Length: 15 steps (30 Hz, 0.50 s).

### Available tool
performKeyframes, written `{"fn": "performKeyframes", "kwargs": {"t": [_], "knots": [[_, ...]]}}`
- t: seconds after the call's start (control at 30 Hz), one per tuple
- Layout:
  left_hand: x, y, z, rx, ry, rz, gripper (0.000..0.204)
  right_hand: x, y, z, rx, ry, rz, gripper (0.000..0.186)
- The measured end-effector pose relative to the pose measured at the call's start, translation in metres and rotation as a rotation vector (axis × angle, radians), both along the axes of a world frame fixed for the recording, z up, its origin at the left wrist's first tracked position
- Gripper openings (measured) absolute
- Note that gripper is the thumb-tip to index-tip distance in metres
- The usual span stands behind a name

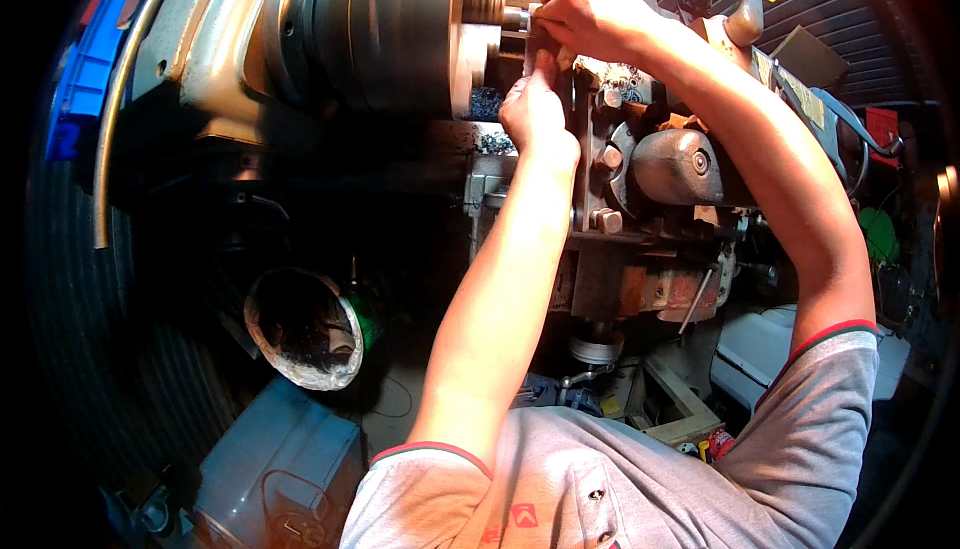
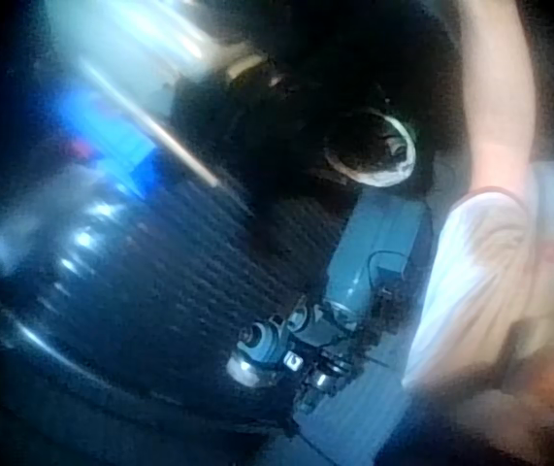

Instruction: The person operates a metal lathe, using sandpaper to smooth a rotating cylindrical metal part. They then pick up a metal ring, place it onto the part, and use a dial caliper to measure the diameter of the workpiece.

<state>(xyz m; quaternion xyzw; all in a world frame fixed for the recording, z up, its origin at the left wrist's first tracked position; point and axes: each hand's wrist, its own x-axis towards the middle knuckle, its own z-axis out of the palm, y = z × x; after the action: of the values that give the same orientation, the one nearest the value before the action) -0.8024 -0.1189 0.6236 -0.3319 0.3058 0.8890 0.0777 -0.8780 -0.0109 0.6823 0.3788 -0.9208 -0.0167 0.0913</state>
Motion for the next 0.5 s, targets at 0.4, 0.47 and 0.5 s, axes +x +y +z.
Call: {"fn": "performKeyframes", "kwargs": {"t": [0.4, 0.47, 0.5], "knots": [[0.001, -0.001, -0.001, -0.040, -0.025, -0.026, 0.023, -0.001, -0.003, -0.002, -0.074, -0.002, 0.003, 0.011], [-0.001, -0.001, -0.007, -0.038, 0.001, -0.033, 0.024, 0.000, -0.003, 0.001, -0.058, 0.000, -0.007, 0.010], [-0.002, -0.003, -0.006, -0.040, 0.013, -0.035, 0.024, 0.001, -0.004, 0.001, -0.053, 0.000, -0.010, 0.010]]}}
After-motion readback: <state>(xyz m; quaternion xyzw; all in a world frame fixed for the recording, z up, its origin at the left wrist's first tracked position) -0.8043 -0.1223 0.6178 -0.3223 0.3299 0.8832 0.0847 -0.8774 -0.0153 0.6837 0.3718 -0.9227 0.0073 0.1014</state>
